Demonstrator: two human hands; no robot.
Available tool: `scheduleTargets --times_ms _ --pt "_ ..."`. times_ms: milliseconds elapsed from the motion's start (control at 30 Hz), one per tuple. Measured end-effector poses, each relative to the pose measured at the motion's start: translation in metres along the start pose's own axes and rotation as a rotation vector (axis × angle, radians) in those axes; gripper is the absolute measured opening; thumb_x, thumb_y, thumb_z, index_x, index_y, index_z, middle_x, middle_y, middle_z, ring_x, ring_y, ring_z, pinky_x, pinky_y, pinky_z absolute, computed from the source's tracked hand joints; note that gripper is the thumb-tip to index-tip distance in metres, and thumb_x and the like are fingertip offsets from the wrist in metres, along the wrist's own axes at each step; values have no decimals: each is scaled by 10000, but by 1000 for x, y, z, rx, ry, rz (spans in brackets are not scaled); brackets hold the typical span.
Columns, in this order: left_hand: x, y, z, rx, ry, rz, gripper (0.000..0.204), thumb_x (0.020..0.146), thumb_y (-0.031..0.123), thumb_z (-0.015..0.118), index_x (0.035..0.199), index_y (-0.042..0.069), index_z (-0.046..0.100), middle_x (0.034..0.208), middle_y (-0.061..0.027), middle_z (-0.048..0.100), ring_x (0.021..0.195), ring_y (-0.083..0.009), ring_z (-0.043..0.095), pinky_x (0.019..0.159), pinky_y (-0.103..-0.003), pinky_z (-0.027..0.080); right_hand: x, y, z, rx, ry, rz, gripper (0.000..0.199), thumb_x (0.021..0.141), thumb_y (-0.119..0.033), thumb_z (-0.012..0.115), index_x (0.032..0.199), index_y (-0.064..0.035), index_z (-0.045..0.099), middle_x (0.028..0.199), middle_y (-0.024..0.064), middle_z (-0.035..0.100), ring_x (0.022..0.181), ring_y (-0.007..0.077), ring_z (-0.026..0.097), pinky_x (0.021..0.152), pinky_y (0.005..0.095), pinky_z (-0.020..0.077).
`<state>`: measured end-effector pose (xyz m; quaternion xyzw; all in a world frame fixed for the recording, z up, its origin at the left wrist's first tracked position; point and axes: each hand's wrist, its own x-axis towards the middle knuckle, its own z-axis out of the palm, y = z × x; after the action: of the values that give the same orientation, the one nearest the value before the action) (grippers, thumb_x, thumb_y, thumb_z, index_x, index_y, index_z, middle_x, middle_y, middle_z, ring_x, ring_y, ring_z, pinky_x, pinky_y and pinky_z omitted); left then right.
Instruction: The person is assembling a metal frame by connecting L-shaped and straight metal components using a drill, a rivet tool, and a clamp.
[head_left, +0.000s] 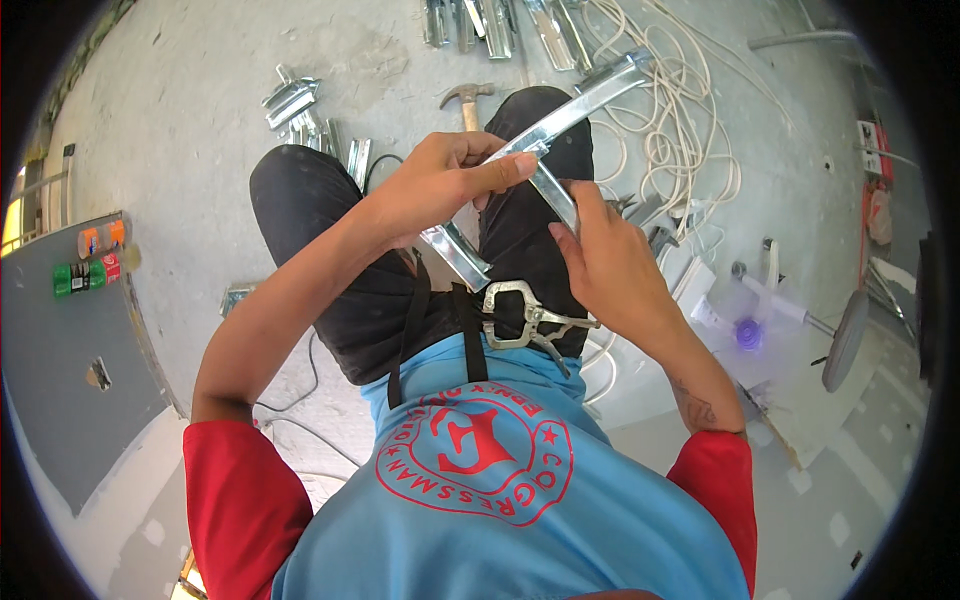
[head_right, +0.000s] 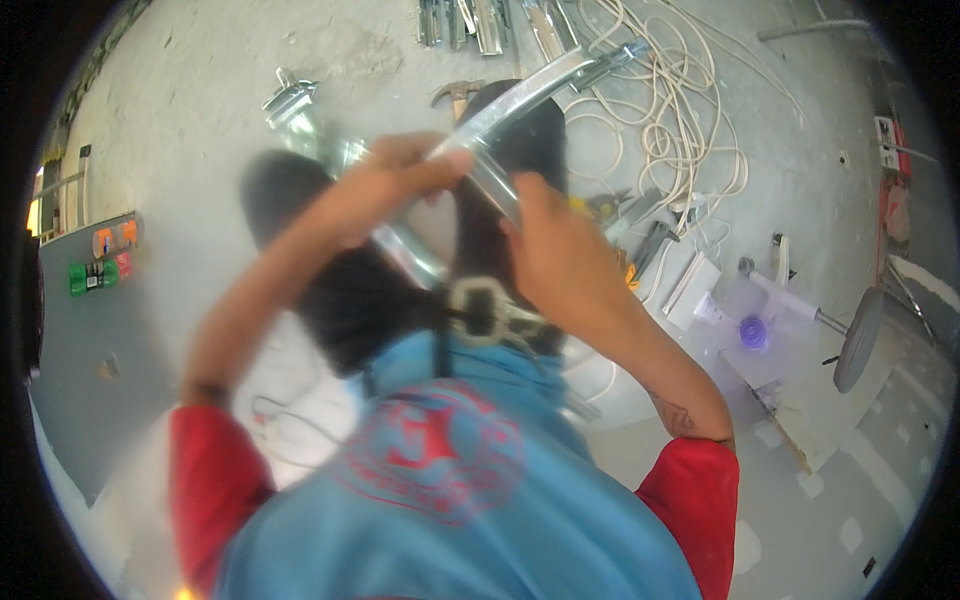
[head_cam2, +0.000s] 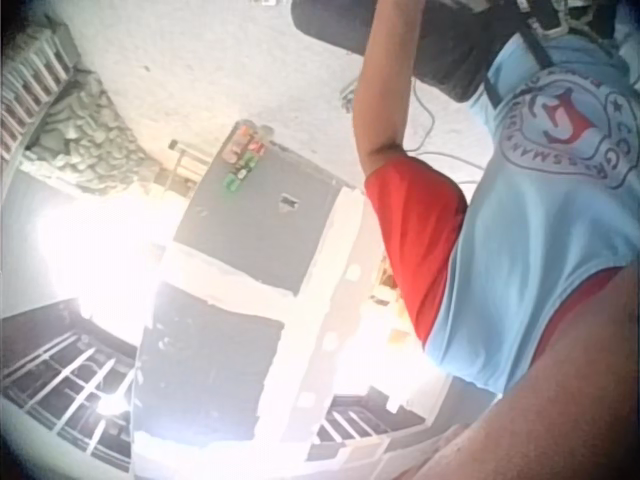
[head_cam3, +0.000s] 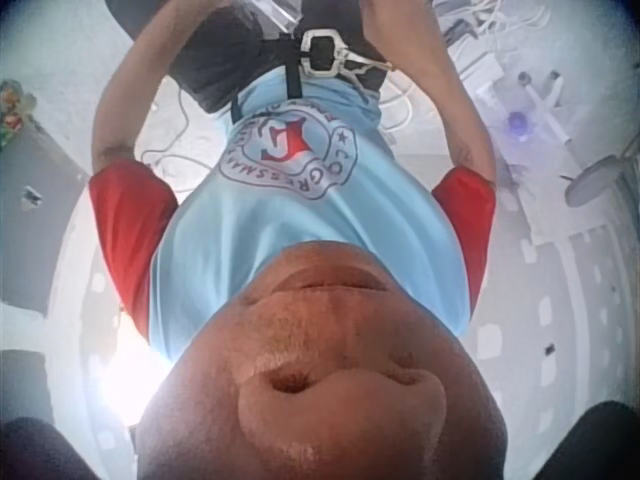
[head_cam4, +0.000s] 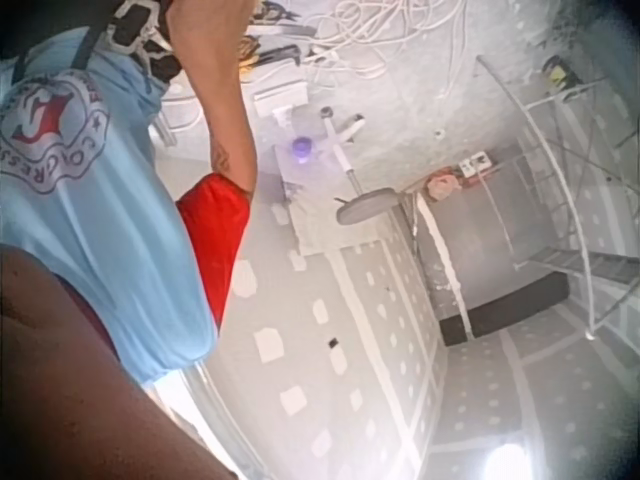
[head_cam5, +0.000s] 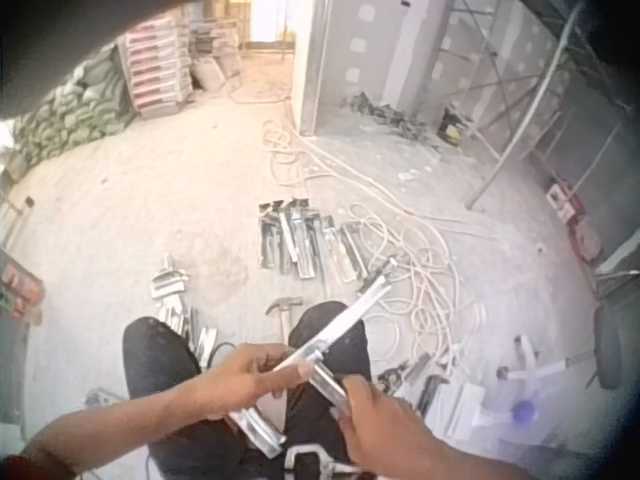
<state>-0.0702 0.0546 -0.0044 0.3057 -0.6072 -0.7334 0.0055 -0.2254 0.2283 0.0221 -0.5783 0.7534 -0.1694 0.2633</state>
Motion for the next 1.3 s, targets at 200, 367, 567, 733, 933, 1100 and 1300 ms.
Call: scheduleTargets --times_ms 200,367,567,733,933,1100,1300 --pt "1 -2 1 -94 -26 117 597 915 472 748 1226 -33 674 918 -17 642 824 -88 530 717 -239 419 -2 -6 0 -109 98 -48 401 950 -49 614 1312 18 456 1044 290 631 886 497 645 709 555 511" --pt "-2 -2 -4 -153 -92 210 509 956 413 717 1217 -21 672 933 5 631 827 -74 520 743 -235 418 -6 -17 -12 -200 76 -78 442 919 -12 610 1334 33 467 1027 253 612 843 456 645 713 510 516" --pt "-4 2 -6 -193 -111 216 465 970 406 690 1189 -4 684 1000 -34 674 838 -87 517 761 -232 418 -3 -22 -18 -148 96 -126 452 898 -1 600 1327 45 464 964 236 593 771 442 625 686 514 502" --pt "-4 6 -2 -194 -56 158 487 970 437 682 1161 -11 689 942 -21 653 826 -88 521 753 -234 421 0 -16 -18 -112 50 -98 345 916 -30 612 1223 25 462 928 240 617 773 461 645 673 531 509" --pt "5 17 -15 -160 -74 -63 495 973 475 667 1058 -11 694 892 -42 641 775 -86 557 672 -232 424 12 -8 -25 19 -6 -38 230 950 -55 602 1067 11 415 869 291 628 804 512 633 678 559 486" --pt "6 24 -17 -85 -93 -5 470 952 462 678 947 -7 704 826 -45 634 732 -85 562 640 -231 419 13 -13 -28 45 -11 -47 215 972 -59 576 1053 20 393 824 308 622 788 529 616 667 576 456" --pt "0 34 -14 -29 -33 -51 425 936 435 694 883 14 712 802 -28 631 682 -85 547 634 -235 418 14 -18 -29 58 -24 -55 230 987 -93 579 1070 22 398 708 268 601 715 507 624 627 555 450"
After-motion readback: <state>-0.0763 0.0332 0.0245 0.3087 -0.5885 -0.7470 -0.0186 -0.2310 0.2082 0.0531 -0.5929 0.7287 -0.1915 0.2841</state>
